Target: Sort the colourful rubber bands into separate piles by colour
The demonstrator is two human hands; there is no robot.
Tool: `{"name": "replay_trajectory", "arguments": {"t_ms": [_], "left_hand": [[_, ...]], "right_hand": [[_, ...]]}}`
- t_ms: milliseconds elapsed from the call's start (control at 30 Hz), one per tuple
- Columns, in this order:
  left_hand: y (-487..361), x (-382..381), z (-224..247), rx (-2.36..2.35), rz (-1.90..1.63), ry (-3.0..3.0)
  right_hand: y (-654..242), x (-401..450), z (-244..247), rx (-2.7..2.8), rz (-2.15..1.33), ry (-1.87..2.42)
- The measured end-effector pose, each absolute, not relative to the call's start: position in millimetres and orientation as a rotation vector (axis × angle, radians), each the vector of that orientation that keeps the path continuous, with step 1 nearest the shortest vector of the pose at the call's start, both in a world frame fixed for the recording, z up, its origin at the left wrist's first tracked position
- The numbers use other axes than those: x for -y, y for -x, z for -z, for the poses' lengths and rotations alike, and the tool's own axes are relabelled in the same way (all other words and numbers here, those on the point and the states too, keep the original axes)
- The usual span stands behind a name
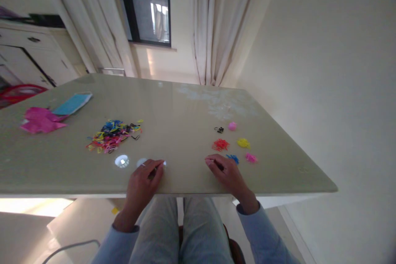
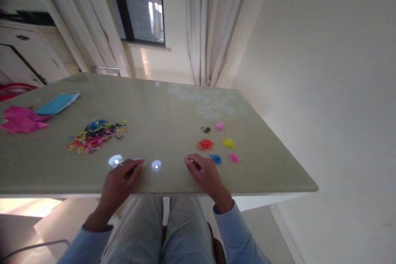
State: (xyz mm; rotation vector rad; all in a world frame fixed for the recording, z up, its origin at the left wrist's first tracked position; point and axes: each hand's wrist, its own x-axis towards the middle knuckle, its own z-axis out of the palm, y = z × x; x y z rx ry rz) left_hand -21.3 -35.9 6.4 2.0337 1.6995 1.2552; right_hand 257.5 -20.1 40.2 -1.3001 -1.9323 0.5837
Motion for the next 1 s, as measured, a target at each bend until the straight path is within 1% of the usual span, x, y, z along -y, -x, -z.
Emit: {"name": "replay_trajectory", "arguments": {"t_ms": [100,200,367,433,500,633,733,867,1000], "left_hand": [[27,36,-12,-1.657,-1.269,-1.891],[41,34,-16,-1.704,-1.274,-1.796],[89,20,-25,-2.051,-1.284,-1.672],[111,10,-31,-2.241,-1.201,-1.631],[129,-1,-38,-2.361,-1.04,-1.681],[147,-19,-46,-2.455,-0.712,-1.813],[147,-30,-48,-2.484,-0.545,-1.817],[141,-37,-49,-2.5,-0.467,-1.801],[140,-37,-52,-2.508,-0.52,-1.834]], "right_hand": [[-241,10,-33,2.052,-0.709,1.226],[-243,5,-27,1.987,-0.765,1.244],[-251,7,-25,1.902,-0.873,1.262],[-251,8,-24,1.938,-0.845,1.238],[-250,8,-24,1.963,-0.81,1.219],[-250,7,-21,1.96,-0.778,1.217],[-250,7,-20,1.962,-0.787,1.225],[-250,7,-20,1.957,-0.784,1.223],[-249,7,-22,1.947,-0.775,1.218]]}}
